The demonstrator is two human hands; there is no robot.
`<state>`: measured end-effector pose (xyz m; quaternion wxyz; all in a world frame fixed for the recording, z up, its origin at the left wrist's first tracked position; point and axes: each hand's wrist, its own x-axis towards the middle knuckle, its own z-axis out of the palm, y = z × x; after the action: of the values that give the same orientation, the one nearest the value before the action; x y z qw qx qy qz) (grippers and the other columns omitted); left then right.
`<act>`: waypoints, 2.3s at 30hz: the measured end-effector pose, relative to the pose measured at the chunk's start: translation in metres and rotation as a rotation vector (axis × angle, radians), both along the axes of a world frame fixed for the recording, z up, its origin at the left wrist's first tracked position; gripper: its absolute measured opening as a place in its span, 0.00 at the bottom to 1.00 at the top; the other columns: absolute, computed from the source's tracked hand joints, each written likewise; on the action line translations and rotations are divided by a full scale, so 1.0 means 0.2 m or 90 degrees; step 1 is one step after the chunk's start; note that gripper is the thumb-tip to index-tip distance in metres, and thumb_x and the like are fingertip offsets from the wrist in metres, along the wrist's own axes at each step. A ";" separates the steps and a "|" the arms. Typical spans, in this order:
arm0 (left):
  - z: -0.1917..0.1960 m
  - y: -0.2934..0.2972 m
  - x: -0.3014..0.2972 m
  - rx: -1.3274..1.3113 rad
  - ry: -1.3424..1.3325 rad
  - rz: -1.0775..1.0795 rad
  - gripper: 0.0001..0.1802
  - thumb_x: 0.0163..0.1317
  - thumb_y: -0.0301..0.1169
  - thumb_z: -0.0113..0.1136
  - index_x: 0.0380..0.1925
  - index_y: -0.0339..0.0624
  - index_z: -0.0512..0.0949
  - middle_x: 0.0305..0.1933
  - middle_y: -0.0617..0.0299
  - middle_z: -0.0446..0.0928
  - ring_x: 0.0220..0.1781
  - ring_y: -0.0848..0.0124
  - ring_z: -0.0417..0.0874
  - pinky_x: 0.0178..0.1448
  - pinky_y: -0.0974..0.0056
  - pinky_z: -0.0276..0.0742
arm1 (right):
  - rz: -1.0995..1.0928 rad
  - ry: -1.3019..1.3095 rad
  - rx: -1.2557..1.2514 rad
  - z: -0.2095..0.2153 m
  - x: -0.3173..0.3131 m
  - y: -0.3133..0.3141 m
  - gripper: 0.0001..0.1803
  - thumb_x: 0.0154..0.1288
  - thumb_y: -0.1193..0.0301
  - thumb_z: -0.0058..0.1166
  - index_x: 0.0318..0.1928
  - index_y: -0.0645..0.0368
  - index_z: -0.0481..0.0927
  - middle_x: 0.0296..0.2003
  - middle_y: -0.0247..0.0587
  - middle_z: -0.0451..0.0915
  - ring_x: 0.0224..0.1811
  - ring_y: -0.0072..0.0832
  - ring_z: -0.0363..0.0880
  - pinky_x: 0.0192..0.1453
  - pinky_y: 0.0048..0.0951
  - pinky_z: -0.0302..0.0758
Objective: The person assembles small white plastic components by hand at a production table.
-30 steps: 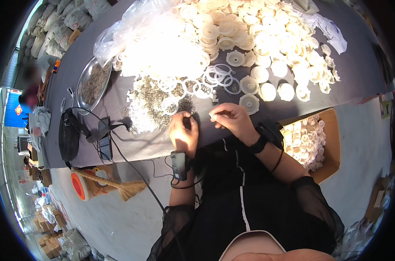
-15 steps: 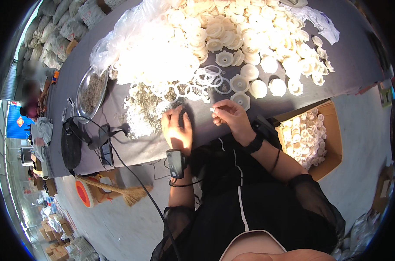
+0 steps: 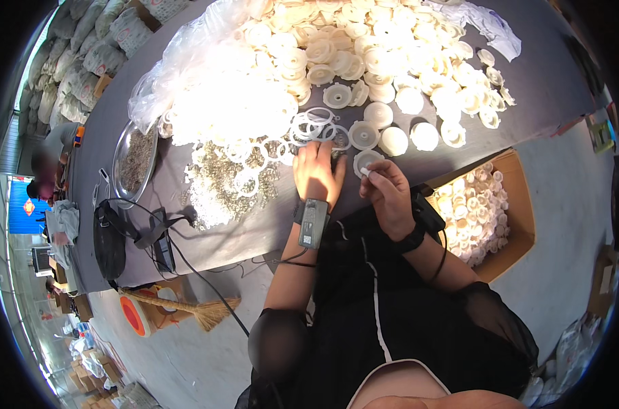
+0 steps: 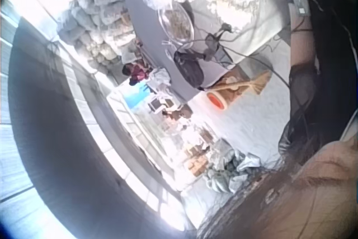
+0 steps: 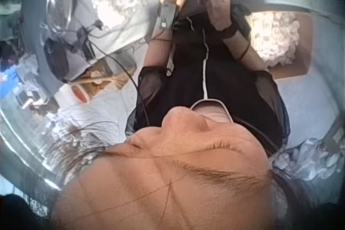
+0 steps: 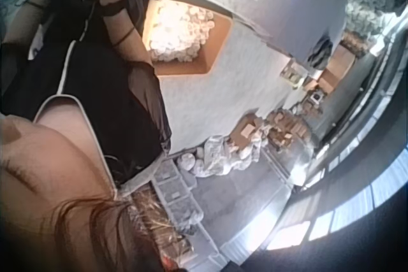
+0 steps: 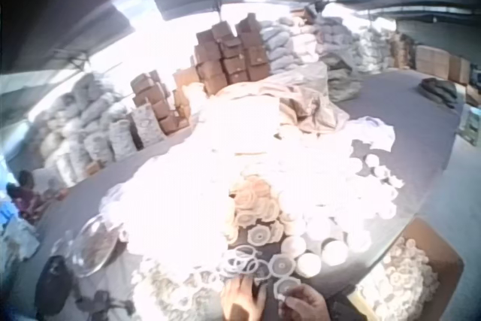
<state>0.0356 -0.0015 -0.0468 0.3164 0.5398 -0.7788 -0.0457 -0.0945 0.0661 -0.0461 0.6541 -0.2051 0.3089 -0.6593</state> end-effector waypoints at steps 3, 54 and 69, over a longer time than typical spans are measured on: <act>-0.03 -0.01 0.03 -0.017 -0.006 0.008 0.14 0.45 0.28 0.58 0.35 0.42 0.75 0.36 0.56 0.72 0.41 0.58 0.72 0.45 0.57 0.67 | 0.005 -0.002 0.004 -0.01 -0.01 -0.01 0.07 0.62 0.76 0.46 0.41 0.60 0.72 0.30 0.37 0.76 0.29 0.22 0.73 0.35 0.23 0.70; 0.09 0.23 0.07 0.491 1.117 -0.125 0.07 0.59 0.21 0.54 0.38 0.32 0.76 0.37 0.52 0.79 0.30 0.68 0.81 0.36 0.68 0.80 | 0.123 0.017 -0.038 0.06 0.06 0.00 0.07 0.61 0.75 0.52 0.40 0.64 0.75 0.30 0.39 0.79 0.29 0.24 0.77 0.36 0.22 0.74; 0.16 0.12 -0.14 0.329 0.727 -0.127 0.05 0.57 0.21 0.56 0.34 0.32 0.78 0.26 0.65 0.77 0.28 0.81 0.74 0.33 0.75 0.69 | -0.006 0.113 -0.087 0.05 -0.07 -0.06 0.12 0.65 0.75 0.47 0.47 0.65 0.75 0.34 0.41 0.79 0.33 0.26 0.79 0.39 0.25 0.76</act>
<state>0.0078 0.0221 -0.0141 0.5357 0.4144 -0.4978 -0.5417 -0.1083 0.0532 -0.0354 0.6054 -0.3059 0.3209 -0.6610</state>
